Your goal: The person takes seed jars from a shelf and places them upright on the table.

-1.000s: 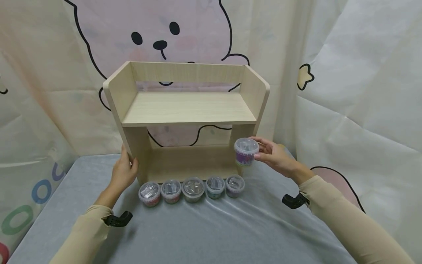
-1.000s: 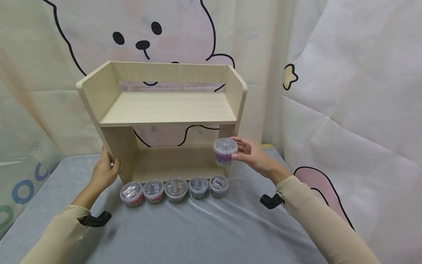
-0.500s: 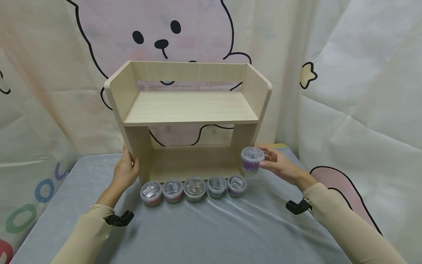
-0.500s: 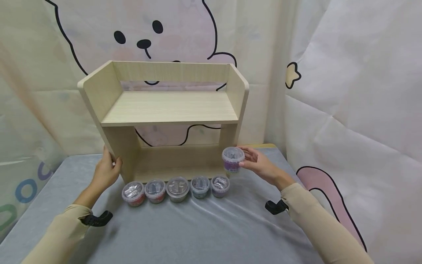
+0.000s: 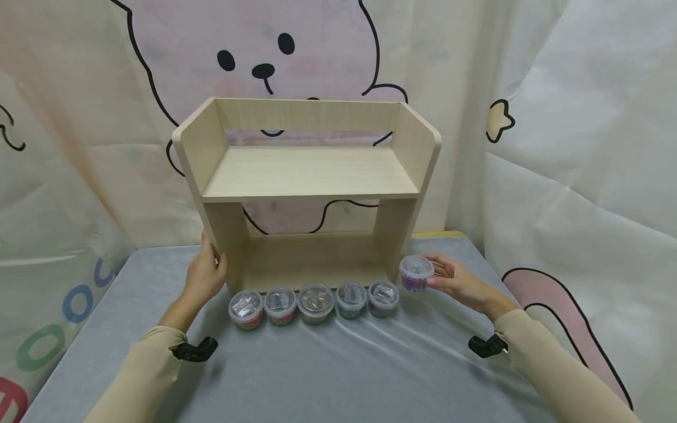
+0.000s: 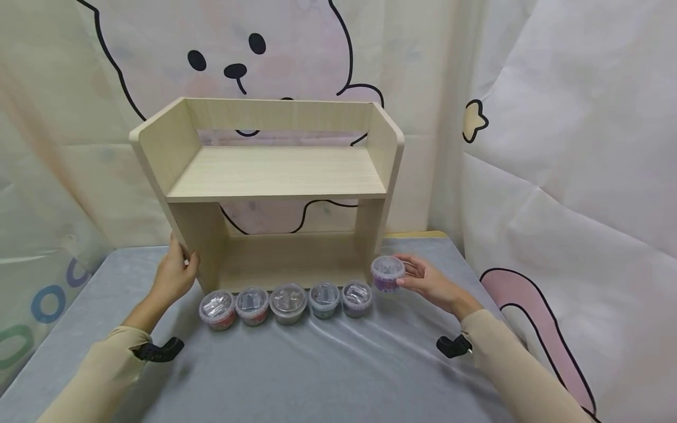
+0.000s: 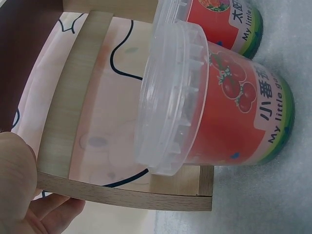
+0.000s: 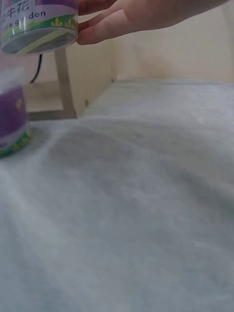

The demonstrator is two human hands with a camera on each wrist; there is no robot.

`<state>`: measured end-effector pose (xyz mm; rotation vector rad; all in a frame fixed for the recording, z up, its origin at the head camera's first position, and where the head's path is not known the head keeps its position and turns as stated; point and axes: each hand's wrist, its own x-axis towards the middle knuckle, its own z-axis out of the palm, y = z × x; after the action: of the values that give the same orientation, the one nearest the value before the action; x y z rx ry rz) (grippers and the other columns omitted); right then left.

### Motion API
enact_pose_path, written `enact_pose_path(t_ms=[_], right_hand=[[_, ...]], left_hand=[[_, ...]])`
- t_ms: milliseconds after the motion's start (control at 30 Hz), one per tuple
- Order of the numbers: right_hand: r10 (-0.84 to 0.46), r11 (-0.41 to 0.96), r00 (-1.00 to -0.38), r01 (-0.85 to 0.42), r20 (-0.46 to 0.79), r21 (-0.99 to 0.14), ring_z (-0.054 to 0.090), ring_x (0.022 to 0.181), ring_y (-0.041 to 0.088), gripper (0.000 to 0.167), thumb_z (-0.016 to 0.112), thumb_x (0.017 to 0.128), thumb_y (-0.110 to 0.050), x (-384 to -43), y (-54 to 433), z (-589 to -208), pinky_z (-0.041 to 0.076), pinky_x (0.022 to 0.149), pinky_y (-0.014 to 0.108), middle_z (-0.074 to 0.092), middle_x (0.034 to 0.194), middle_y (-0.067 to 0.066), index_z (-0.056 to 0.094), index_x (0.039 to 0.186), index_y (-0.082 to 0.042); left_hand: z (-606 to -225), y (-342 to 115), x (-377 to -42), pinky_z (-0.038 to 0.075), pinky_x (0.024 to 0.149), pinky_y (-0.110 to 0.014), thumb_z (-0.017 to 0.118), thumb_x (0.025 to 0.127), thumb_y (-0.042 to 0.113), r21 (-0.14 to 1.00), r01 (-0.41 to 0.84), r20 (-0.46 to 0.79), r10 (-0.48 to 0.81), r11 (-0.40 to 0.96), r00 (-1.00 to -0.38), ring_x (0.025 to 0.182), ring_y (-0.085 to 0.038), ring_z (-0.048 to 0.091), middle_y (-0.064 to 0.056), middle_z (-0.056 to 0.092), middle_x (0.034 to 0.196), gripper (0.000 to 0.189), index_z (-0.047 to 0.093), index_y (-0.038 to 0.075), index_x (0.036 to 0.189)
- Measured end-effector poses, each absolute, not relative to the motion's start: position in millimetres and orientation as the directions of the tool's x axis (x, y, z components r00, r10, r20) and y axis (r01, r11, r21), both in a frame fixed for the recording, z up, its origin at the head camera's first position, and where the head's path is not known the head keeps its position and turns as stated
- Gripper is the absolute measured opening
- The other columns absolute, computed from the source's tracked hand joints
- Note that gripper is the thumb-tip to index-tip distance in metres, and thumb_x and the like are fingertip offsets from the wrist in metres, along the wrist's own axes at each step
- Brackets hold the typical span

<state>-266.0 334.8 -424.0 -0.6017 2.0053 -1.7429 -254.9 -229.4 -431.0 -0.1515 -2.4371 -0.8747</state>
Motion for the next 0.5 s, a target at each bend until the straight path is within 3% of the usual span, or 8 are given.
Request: enact_pose_path(t_ms=[300, 500], right_hand=[[-0.550, 0.171, -0.831, -0.015, -0.083, -0.985, 0.059, 0.121, 0.002, 0.059, 0.055, 0.100, -0.002, -266.5, 348.3, -446.8, 0.050, 0.100, 0.019, 0.060, 0.134, -0.011, 0.029, 0.153, -0.003], [-0.569, 0.153, -0.819, -0.009, -0.080, -0.988, 0.060, 0.121, 0.003, 0.062, 0.056, 0.100, -0.002, -270.7, 350.5, -463.0, 0.050, 0.100, 0.019, 0.060, 0.134, -0.011, 0.025, 0.153, 0.004]], left_hand=[[-431.1, -228.2, -253.5, 0.048, 0.070, -0.063, 0.053, 0.096, 0.005, 0.569, 0.283, 0.518, -0.069, 0.772, -0.853, 0.076, -0.047, 0.064, -0.035, 0.067, 0.094, 0.064, 0.023, -0.002, 0.152], [-429.3, -228.6, -252.8, 0.048, 0.067, -0.060, 0.053, 0.096, 0.004, 0.570, 0.289, 0.519, -0.064, 0.769, -0.853, 0.072, -0.042, 0.063, -0.031, 0.067, 0.088, 0.065, 0.021, -0.001, 0.153]])
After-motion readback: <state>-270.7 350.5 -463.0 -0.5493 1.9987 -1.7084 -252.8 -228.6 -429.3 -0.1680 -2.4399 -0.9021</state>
